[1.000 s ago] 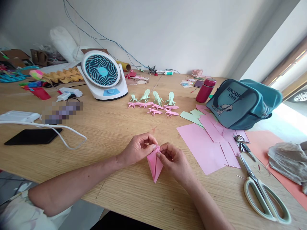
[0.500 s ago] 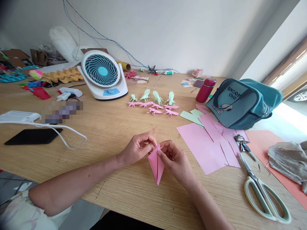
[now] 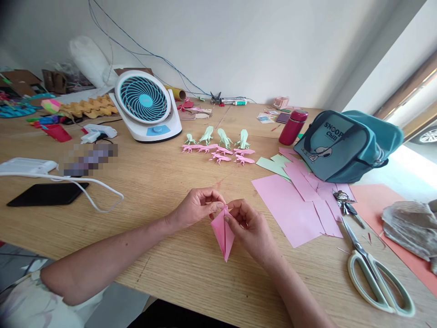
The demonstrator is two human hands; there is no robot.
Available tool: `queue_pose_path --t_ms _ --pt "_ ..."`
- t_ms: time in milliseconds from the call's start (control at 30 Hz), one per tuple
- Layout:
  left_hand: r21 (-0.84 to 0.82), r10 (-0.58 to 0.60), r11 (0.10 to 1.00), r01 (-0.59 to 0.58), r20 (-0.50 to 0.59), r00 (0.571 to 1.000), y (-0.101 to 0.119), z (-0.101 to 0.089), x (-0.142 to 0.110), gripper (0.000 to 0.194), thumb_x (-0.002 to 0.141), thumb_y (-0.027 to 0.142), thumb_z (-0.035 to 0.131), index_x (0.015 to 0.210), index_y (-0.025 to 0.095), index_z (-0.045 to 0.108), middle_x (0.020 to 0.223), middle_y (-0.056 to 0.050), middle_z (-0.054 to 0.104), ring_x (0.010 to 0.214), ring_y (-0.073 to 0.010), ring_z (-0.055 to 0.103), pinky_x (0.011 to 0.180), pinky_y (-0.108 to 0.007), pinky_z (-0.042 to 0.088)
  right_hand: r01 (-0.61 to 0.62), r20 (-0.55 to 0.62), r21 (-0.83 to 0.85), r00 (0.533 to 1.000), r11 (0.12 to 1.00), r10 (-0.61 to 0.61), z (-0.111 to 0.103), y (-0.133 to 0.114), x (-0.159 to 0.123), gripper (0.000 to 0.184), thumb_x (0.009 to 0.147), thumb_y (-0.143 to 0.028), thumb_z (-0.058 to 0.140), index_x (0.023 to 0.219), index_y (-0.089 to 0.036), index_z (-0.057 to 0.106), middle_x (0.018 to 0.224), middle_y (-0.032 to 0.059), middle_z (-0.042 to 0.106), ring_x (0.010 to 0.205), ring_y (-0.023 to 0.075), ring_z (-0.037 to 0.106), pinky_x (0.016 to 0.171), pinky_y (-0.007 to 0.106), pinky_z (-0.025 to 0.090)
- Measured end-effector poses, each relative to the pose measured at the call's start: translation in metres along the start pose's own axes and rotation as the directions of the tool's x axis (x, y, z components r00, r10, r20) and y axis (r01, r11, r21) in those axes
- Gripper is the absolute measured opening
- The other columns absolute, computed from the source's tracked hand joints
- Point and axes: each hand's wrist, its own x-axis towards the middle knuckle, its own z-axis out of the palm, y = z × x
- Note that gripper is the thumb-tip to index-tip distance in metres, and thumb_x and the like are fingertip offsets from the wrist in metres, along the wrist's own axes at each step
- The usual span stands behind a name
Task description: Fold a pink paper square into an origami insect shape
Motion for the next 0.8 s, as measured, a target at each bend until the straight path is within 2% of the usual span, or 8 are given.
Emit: queue_pose_path --t_ms 133,333,600,700,800 --pt "-0.012 -0.011 1.000 0.011 0.008 1.000 0.001 -0.001 0.000 0.020 0.079 0.030 0.072 0.081 0.011 0.068 0.070 -0.001 0.064 0.057 -0.0085 0.058 0.052 -0.019 0.051 -0.016 0.006 0.064 1.000 0.998 0.015 0.000 -0.001 0.000 0.021 0.093 -0.041 0.062 0.105 -0.025 0.060 0.082 0.0027 0.066 0.072 0.0168 0.059 0.060 0.028 0.043" --pt "0.105 0.014 0.994 -0.010 -0.037 0.999 0.000 -0.003 0.000 0.021 0.077 0.032 0.075 0.082 0.011 0.072 0.072 -0.003 0.066 0.059 -0.0093 0.059 0.052 -0.019 0.053 -0.021 0.007 0.087 1.000 0.996 0.021 0.001 -0.001 0.000 0.022 0.092 -0.042 0.062 0.105 -0.024 0.059 0.081 0.0025 0.066 0.072 0.0164 0.058 0.060 0.027 0.043" --pt "0.077 -0.016 0.997 0.018 -0.025 1.000 -0.002 -0.005 0.001 0.021 0.078 0.032 0.076 0.077 0.012 0.071 0.073 -0.002 0.067 0.059 -0.0094 0.060 0.053 -0.020 0.053 -0.007 -0.006 -0.006 1.000 1.000 0.007 0.000 -0.002 0.000 0.023 0.092 -0.044 0.061 0.103 -0.023 0.061 0.080 0.0027 0.067 0.071 0.0164 0.059 0.059 0.027 0.043" --pt "0.169 0.058 0.984 -0.053 -0.024 0.998 -0.002 -0.008 0.001 0.020 0.081 0.031 0.074 0.076 0.012 0.072 0.074 -0.003 0.068 0.060 -0.0095 0.060 0.054 -0.019 0.050 -0.007 -0.010 -0.031 1.000 0.999 0.007 0.000 -0.002 0.000 0.022 0.093 -0.043 0.061 0.102 -0.023 0.061 0.080 0.0021 0.066 0.070 0.0160 0.058 0.059 0.027 0.041" --pt "0.334 0.221 0.919 -0.210 0.005 0.975 -0.001 -0.011 0.000 0.017 0.084 0.028 0.073 0.077 0.013 0.073 0.075 -0.003 0.070 0.066 -0.0100 0.061 0.059 -0.019 0.047 0.004 -0.015 -0.062 1.000 0.998 -0.005 0.000 -0.002 0.000 0.020 0.093 -0.040 0.060 0.103 -0.023 0.060 0.078 0.0014 0.065 0.070 0.0156 0.057 0.059 0.027 0.040"
